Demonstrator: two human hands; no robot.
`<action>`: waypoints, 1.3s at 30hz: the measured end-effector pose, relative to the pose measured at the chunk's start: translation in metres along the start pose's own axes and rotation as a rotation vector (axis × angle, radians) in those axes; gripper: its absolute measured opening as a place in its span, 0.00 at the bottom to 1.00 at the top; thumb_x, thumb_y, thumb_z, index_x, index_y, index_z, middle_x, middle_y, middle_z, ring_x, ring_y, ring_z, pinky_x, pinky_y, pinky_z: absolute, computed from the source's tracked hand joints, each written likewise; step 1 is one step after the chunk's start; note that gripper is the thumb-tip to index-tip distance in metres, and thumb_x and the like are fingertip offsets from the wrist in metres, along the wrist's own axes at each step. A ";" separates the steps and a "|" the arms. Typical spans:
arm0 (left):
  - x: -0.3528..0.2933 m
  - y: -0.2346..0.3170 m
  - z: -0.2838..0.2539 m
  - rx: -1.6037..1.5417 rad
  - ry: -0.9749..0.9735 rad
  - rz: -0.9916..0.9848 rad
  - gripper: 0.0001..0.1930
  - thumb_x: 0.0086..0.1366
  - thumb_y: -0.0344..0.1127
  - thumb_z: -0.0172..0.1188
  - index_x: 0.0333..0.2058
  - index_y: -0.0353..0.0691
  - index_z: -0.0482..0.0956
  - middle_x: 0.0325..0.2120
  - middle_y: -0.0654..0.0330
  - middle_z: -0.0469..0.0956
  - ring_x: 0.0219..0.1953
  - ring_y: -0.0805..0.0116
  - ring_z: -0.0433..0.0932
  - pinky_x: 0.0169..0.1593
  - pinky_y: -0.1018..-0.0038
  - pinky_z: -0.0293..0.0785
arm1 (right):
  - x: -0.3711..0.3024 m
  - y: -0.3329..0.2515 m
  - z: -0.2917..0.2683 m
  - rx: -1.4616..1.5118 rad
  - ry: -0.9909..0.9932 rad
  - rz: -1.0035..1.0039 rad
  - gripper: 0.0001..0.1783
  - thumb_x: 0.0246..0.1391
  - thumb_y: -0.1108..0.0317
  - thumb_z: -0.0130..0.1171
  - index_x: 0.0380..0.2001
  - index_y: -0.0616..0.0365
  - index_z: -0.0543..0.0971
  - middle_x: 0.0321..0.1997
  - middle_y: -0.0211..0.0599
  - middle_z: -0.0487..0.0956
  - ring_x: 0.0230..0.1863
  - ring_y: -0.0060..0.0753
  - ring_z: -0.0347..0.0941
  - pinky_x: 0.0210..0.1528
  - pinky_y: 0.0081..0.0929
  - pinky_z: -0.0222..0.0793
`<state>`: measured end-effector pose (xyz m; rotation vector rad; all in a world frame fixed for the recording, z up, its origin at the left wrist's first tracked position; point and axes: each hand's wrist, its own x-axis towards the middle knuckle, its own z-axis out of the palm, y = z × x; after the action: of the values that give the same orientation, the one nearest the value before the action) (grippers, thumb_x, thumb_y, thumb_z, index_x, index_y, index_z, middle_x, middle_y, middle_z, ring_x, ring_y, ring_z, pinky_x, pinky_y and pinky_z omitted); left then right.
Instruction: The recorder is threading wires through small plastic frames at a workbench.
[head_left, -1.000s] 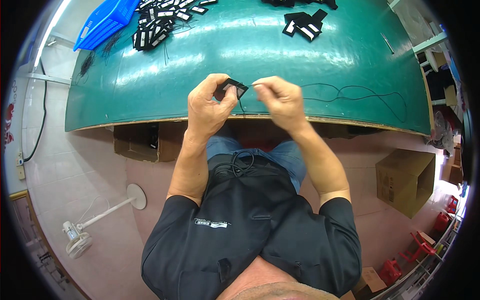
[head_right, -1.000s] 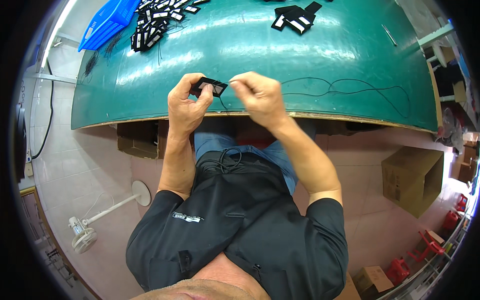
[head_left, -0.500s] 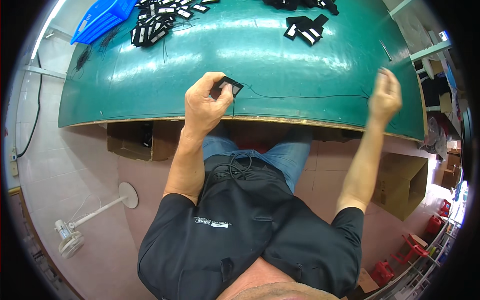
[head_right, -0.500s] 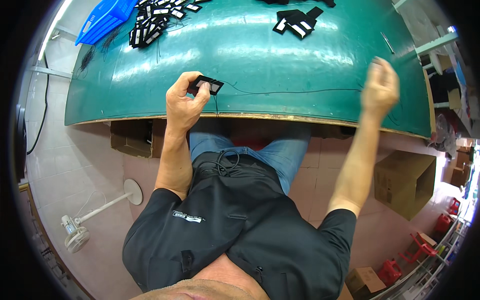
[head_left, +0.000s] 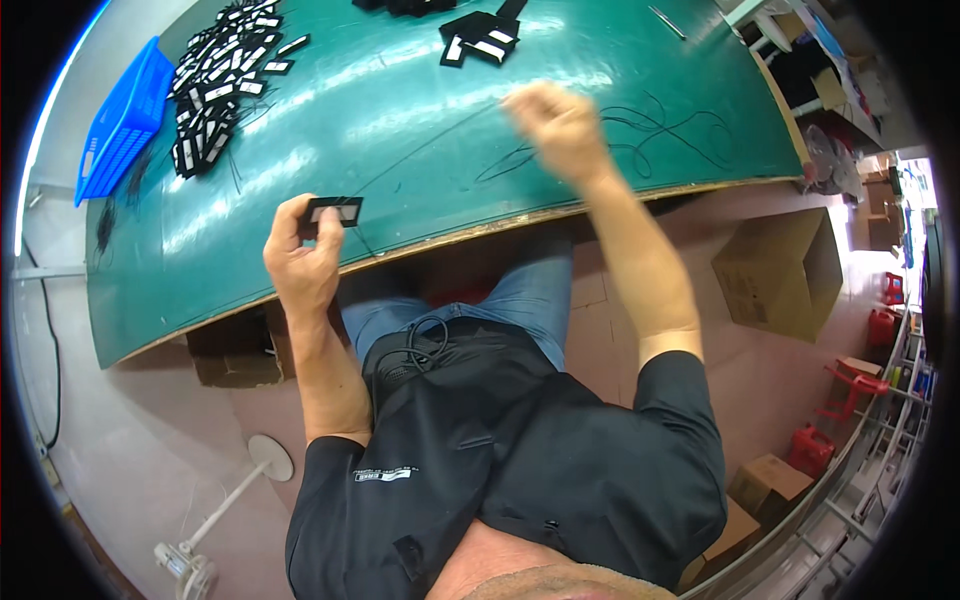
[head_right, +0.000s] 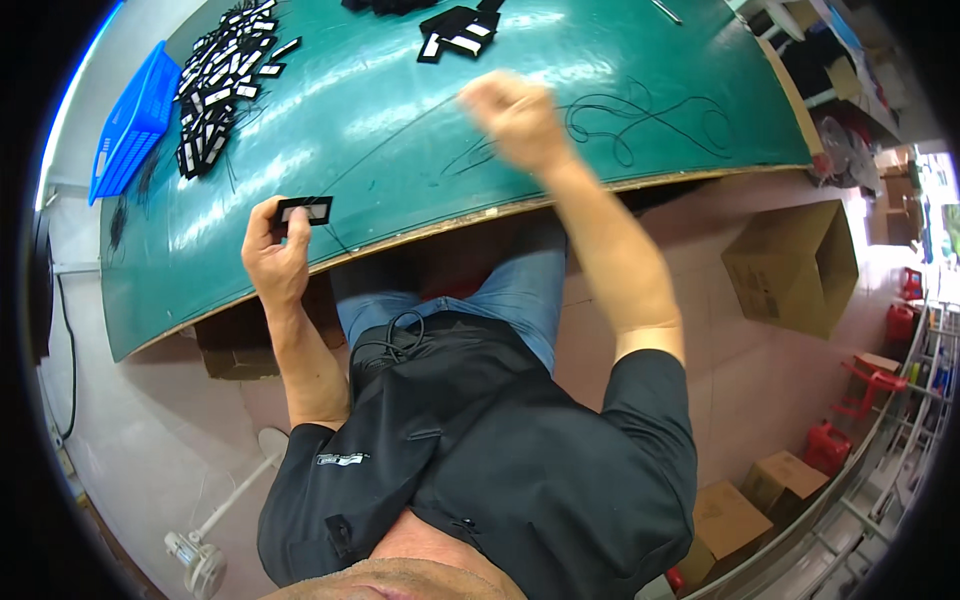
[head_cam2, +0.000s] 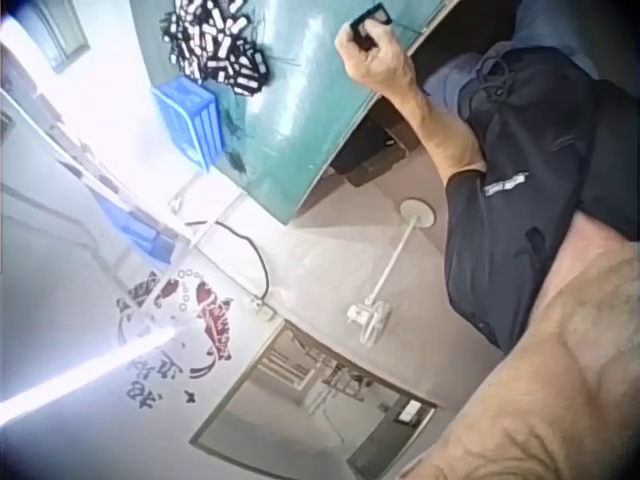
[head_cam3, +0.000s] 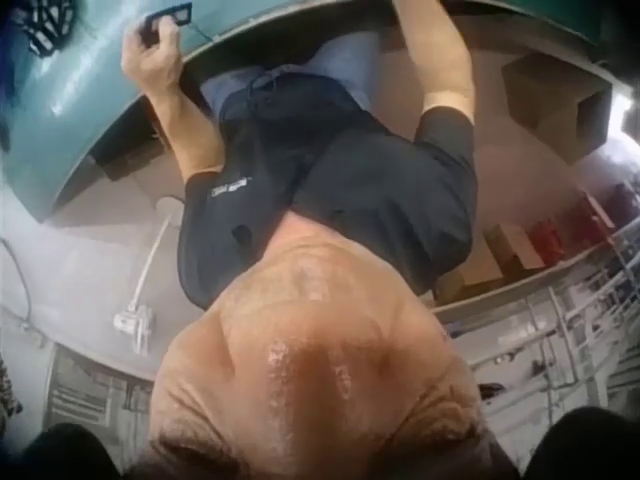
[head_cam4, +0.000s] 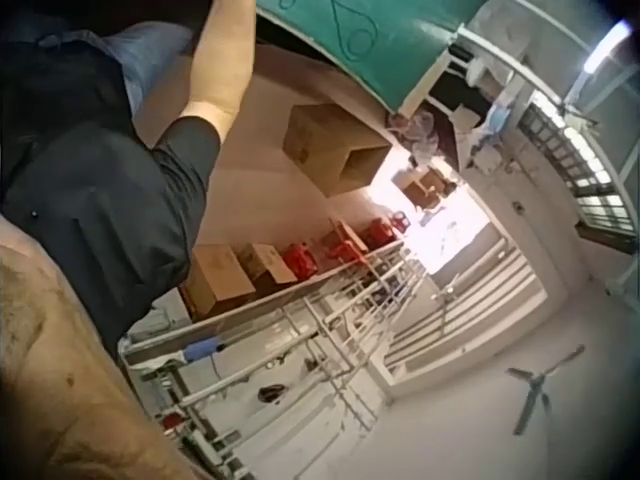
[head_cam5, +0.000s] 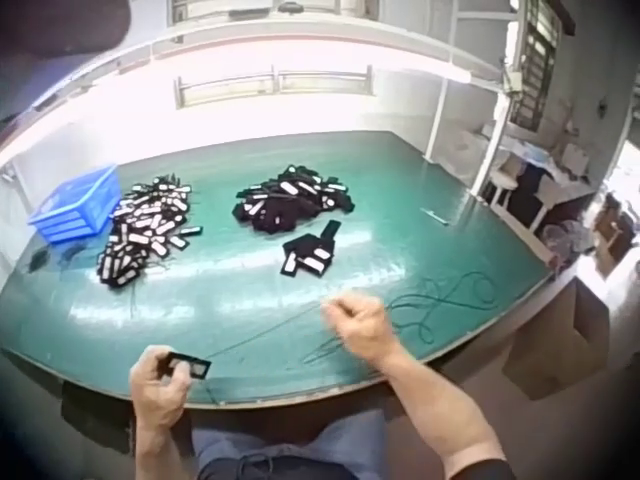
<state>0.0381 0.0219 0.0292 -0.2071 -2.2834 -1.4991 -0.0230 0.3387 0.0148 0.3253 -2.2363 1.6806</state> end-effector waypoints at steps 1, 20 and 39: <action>0.001 -0.004 -0.002 -0.004 0.013 -0.004 0.07 0.60 0.24 0.63 0.38 0.34 0.78 0.25 0.68 0.75 0.27 0.82 0.72 0.32 0.83 0.70 | 0.015 0.010 -0.039 -0.232 0.146 -0.049 0.07 0.61 0.67 0.60 0.33 0.56 0.84 0.26 0.24 0.80 0.27 0.17 0.71 0.30 0.19 0.68; -0.002 0.021 0.032 -0.066 -0.046 0.067 0.07 0.57 0.22 0.63 0.36 0.33 0.78 0.24 0.66 0.77 0.25 0.82 0.73 0.29 0.82 0.70 | -0.044 -0.050 0.101 0.056 -0.158 -0.182 0.09 0.53 0.74 0.65 0.39 0.62 0.82 0.35 0.35 0.83 0.33 0.23 0.79 0.34 0.21 0.73; -0.004 0.002 0.011 -0.013 0.014 0.031 0.08 0.57 0.23 0.63 0.36 0.34 0.78 0.23 0.63 0.78 0.24 0.80 0.75 0.28 0.81 0.71 | 0.022 -0.008 -0.107 -0.753 0.650 -0.085 0.12 0.62 0.61 0.58 0.43 0.53 0.84 0.43 0.33 0.84 0.44 0.32 0.79 0.50 0.28 0.73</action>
<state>0.0400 0.0333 0.0253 -0.2336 -2.2499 -1.4962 -0.0276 0.4396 0.0580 -0.2720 -2.0890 0.6496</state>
